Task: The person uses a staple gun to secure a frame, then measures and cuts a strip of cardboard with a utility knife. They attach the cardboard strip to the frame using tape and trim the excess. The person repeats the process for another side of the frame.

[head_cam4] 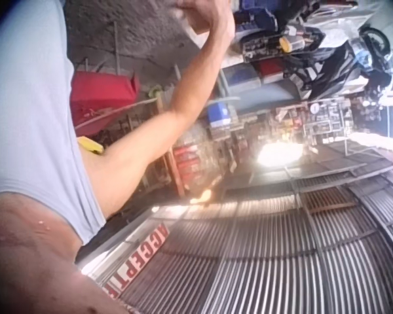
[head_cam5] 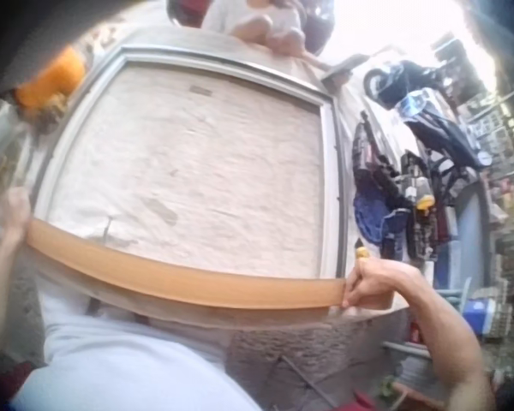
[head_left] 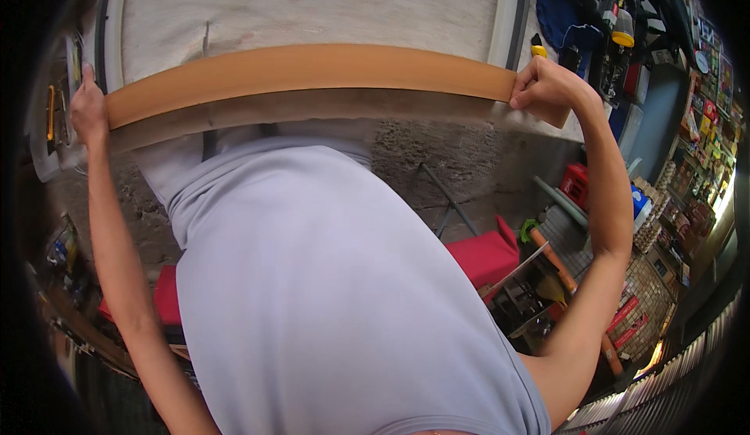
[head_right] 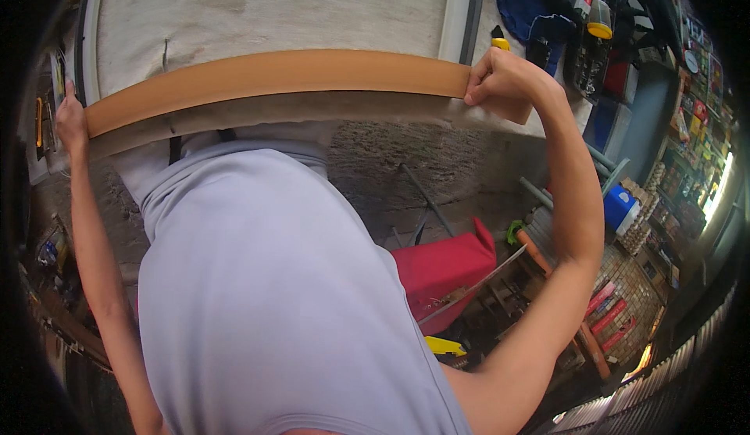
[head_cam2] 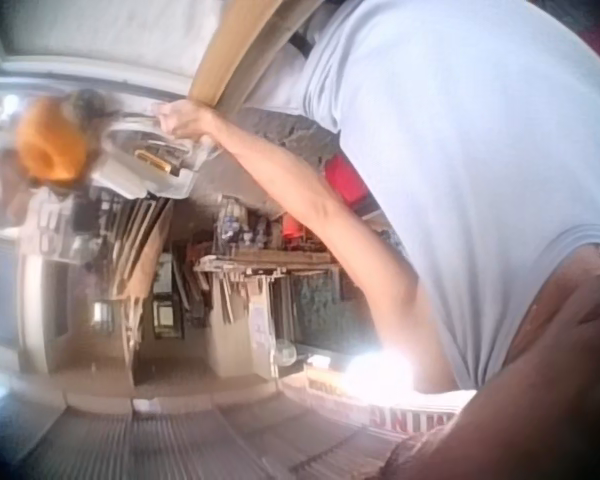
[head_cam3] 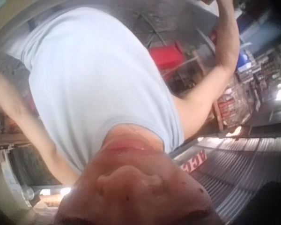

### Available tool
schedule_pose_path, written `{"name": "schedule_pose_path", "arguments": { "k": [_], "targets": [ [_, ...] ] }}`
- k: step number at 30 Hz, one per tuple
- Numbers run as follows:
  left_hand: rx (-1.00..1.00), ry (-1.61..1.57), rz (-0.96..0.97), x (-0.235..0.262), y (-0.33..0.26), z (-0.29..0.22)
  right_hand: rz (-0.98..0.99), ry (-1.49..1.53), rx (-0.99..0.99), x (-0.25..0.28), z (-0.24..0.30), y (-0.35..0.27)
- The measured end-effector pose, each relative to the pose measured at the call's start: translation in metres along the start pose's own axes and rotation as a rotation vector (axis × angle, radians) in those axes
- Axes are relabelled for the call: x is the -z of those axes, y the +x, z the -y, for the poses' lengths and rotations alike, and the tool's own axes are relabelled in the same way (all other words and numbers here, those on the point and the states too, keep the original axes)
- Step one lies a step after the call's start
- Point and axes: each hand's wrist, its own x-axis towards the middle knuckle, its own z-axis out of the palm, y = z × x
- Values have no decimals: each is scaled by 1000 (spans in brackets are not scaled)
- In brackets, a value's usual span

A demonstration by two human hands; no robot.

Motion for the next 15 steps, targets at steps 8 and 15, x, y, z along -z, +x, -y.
{"name": "schedule_pose_path", "arguments": {
  "k": [8, 15],
  "targets": [
    [-49, -55, 55, 12, -17, -14, 30, -125, -148, 9, 11, 15],
    [-224, -142, 45, 25, -35, -23, 15, -225, -242, 13, 23, 21]
  ]
}}
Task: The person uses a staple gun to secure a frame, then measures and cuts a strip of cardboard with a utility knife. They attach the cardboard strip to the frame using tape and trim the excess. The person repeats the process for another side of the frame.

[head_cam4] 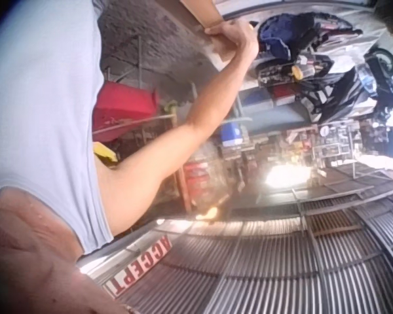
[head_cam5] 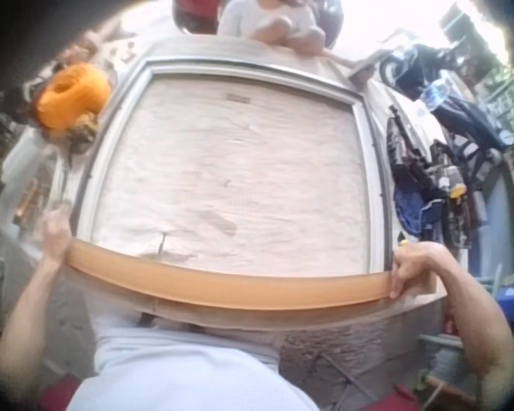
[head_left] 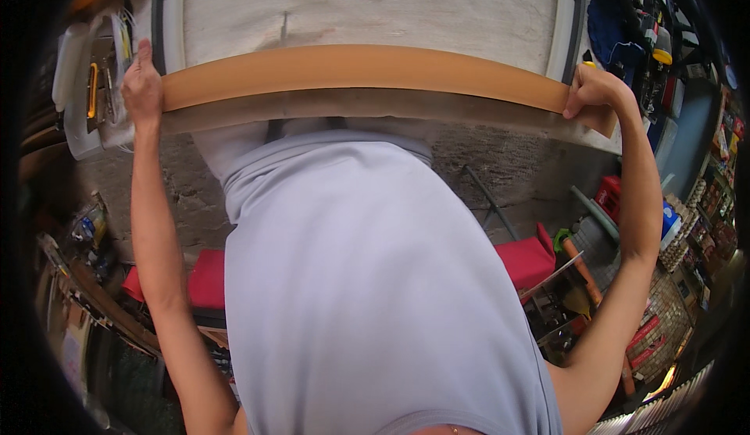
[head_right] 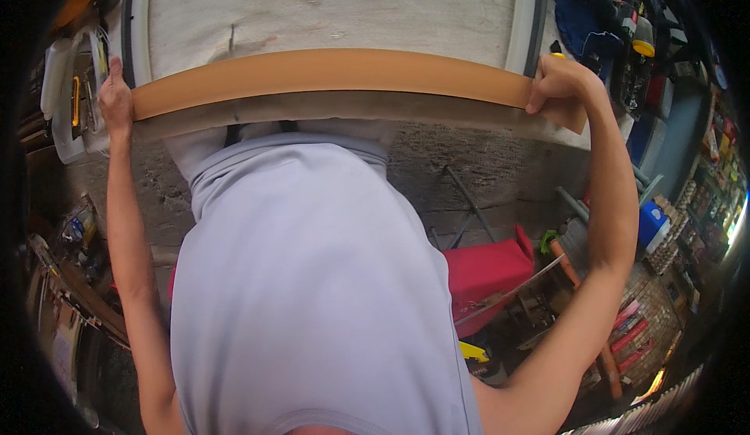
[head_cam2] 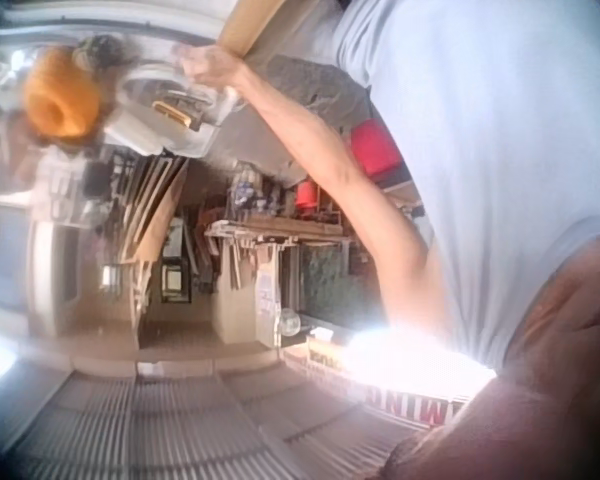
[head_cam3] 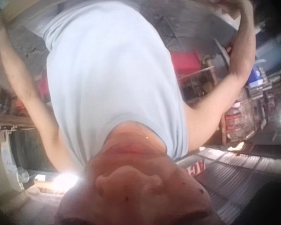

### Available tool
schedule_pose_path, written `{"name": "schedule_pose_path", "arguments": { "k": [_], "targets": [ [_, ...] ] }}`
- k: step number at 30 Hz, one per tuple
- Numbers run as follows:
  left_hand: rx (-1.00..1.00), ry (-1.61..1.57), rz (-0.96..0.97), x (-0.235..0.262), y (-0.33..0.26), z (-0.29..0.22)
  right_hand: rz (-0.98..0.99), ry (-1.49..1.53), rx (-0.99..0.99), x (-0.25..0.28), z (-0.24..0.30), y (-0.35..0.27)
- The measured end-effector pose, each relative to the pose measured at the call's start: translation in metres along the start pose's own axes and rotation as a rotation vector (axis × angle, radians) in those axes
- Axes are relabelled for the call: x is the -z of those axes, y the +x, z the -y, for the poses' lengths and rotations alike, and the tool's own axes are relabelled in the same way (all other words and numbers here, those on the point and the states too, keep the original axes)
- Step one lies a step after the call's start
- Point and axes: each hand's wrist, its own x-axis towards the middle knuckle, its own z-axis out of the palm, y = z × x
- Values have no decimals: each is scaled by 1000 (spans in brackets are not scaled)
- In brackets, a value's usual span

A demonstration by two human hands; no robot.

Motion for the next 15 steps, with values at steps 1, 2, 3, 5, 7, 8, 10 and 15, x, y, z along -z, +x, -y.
{"name": "schedule_pose_path", "arguments": {
  "k": [1, 2, 3, 5, 7, 8, 10, 15],
  "targets": [
    [-7, 21, -28, -2, 0, -1, 32, 7, -8, -1, -6, 6],
    [-112, 52, -123, -2, -5, -10, 32, 6, -10, -2, -7, 6],
    [-218, 82, -219, -1, -13, -22, 31, 7, -13, -3, -7, 5],
    [-472, 211, -460, -5, -15, -23, -14, 28, 13, -4, -6, 1],
    [-693, 150, -487, -10, -27, -52, 14, 6, -36, -2, 2, -3],
    [-802, 114, -494, -16, -44, -77, 35, -5, -66, -2, 4, -4],
    [-812, -29, -206, -42, -104, -123, 49, -46, -66, -1, 2, 0],
    [-1147, -100, 205, -105, -203, -240, 21, -137, -107, 3, 5, 4]
  ]
}}
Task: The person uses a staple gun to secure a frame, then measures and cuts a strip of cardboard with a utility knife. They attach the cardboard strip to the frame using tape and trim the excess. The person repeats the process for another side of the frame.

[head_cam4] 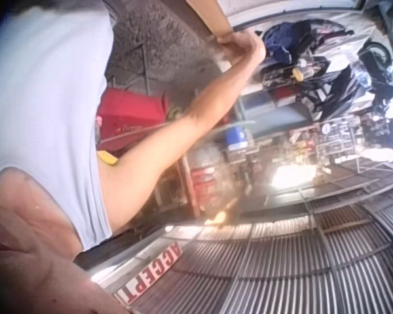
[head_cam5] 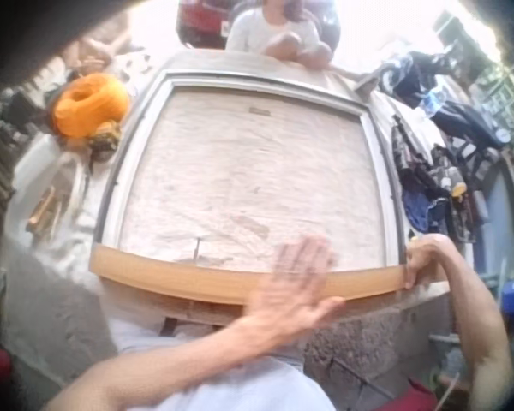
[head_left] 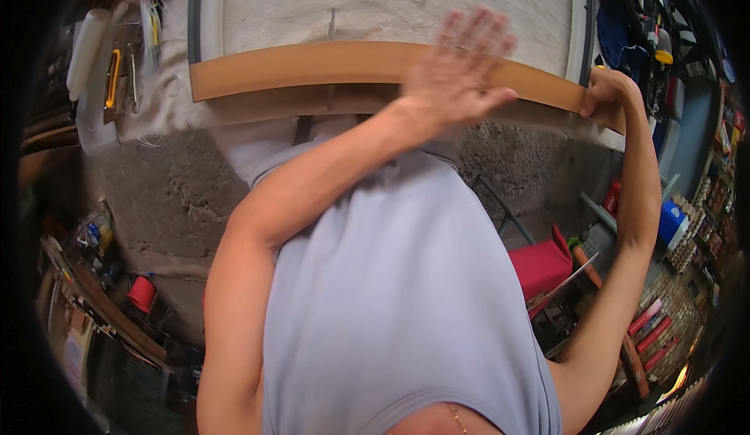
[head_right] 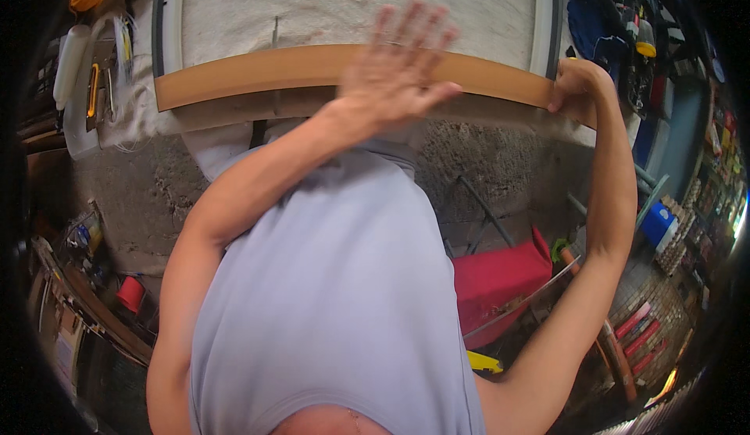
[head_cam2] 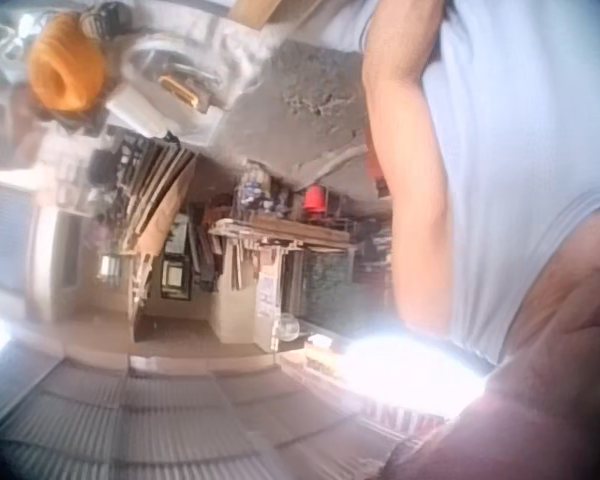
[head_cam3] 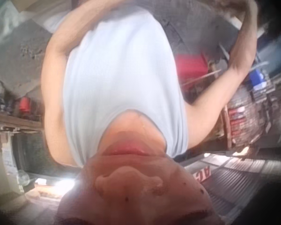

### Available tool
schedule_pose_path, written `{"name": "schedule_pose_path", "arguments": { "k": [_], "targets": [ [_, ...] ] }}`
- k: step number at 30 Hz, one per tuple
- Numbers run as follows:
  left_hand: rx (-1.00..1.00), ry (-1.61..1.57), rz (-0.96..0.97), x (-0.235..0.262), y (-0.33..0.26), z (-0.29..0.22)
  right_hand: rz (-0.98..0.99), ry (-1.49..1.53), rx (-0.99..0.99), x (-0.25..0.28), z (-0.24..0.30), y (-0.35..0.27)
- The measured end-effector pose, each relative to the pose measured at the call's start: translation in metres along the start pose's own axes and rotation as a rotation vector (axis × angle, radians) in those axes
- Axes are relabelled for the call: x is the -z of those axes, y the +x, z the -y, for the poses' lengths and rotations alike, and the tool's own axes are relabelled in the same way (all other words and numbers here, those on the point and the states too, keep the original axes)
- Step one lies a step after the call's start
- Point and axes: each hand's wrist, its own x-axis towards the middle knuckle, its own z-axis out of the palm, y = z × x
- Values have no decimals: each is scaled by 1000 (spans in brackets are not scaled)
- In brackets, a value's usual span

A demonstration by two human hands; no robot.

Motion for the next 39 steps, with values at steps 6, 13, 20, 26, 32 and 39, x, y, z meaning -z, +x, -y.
{"name": "schedule_pose_path", "arguments": {
  "k": [6, 13, 20, 26, 32, 39],
  "targets": [
    [87, -19, -25, 16, -10, 17, -47, 57, 18, -15, -17, 14],
    [430, 353, -276, 96, -130, 176, -44, -22, -48, -7, 4, -2],
    [520, 367, -304, 106, -160, 210, 14, 131, -87, -16, -6, 1],
    [422, 387, -330, 102, -156, 187, -579, -96, -30, -37, 19, -61],
    [203, 44, -17, 71, -99, 75, -1421, 411, 178, -106, 147, -65],
    [135, 125, 84, 75, -124, 80, -1320, 550, 97, -163, 175, -42]
  ]
}}
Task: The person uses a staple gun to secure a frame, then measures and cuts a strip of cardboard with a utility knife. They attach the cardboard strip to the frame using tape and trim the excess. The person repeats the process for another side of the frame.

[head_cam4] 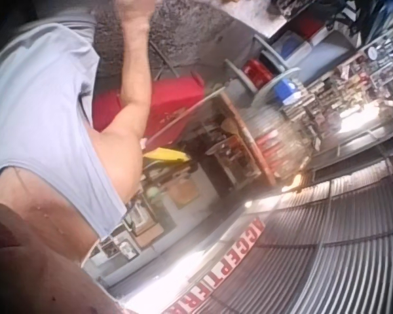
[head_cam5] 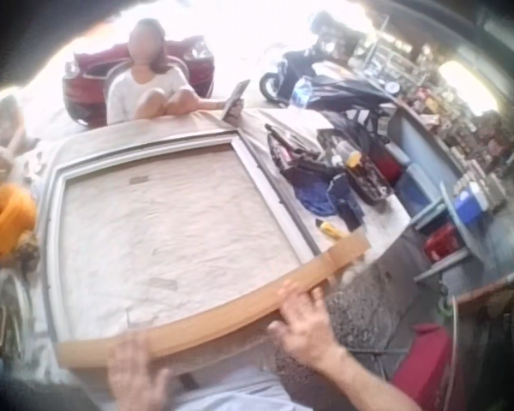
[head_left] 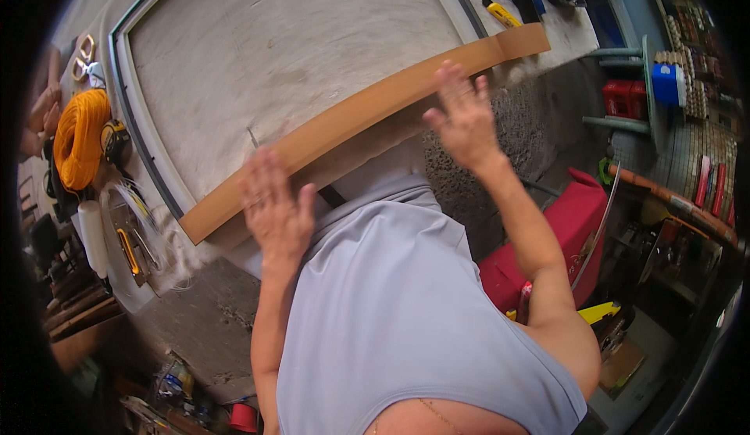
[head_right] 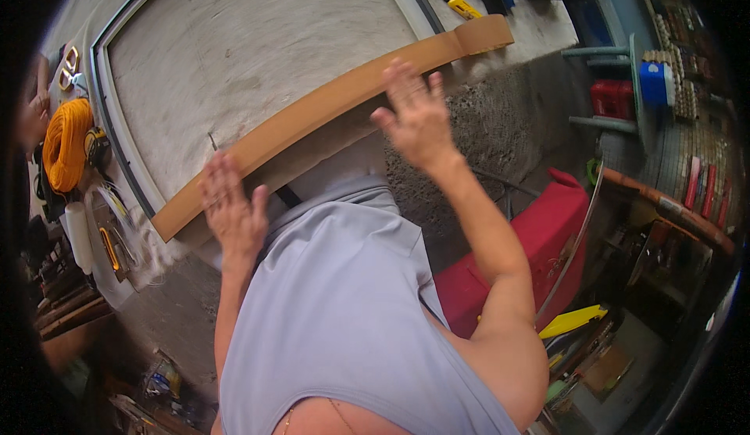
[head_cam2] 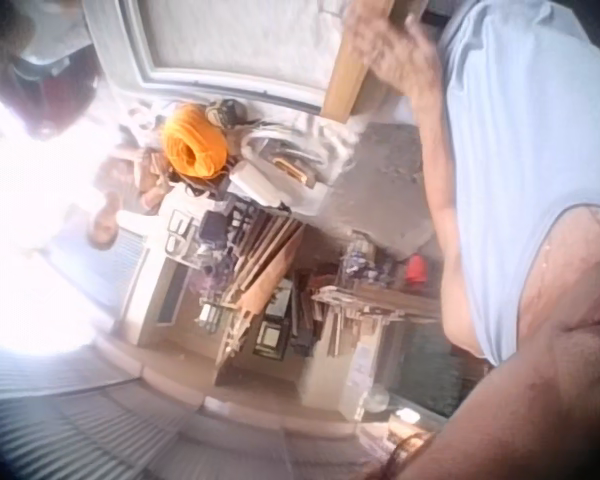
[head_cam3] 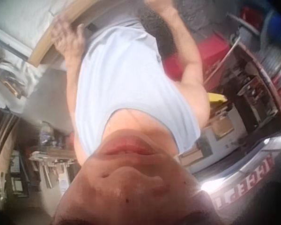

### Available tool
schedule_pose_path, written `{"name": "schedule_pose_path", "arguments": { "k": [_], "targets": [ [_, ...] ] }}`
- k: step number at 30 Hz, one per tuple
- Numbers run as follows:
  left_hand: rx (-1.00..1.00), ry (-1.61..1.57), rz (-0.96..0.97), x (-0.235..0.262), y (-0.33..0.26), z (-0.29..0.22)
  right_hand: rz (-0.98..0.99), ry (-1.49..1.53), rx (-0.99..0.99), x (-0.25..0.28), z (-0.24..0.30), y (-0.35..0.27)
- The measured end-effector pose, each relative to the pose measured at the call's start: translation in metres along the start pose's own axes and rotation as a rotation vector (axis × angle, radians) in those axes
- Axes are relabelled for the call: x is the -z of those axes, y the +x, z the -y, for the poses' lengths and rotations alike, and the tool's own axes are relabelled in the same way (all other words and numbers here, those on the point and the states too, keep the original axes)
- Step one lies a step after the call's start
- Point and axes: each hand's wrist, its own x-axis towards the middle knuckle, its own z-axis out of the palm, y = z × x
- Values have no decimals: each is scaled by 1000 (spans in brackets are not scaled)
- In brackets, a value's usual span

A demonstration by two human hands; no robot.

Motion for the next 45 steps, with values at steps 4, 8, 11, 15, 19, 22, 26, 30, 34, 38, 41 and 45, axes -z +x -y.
{"name": "schedule_pose_path", "arguments": {
  "k": [4, 8, 11, 15, 19, 22, 26, 30, 34, 38, 41, 45],
  "targets": [
    [88, 133, -44, 13, -37, 60, -27, -73, -157, 12, -71, -6],
    [202, 163, -96, 25, -63, 85, -80, -98, -185, 9, -74, -3],
    [289, 141, -137, 33, -73, 93, -153, -40, -185, 9, -75, 2],
    [343, -27, -337, 41, -87, 122, -311, -221, -174, 40, -71, 22],
    [505, -152, -363, 58, -69, 120, -256, -319, -59, 61, -96, 52],
    [494, -219, -322, 67, -57, 120, -178, -275, 24, 63, -112, 61],
    [478, -379, -248, 73, -54, 140, -99, -252, 110, 69, -118, 72],
    [530, -403, -88, 87, -44, 146, -39, -224, 145, 73, -118, 77],
    [331, -307, -126, 90, -37, 152, -38, -173, 160, 71, -121, 82],
    [316, -269, -113, 90, -36, 161, -53, -159, 157, 70, -122, 85],
    [357, -284, -118, 90, -30, 160, -57, -177, 147, 68, -122, 86],
    [394, -333, -142, 87, -28, 165, -75, -203, 144, 66, -121, 90]
  ]
}}
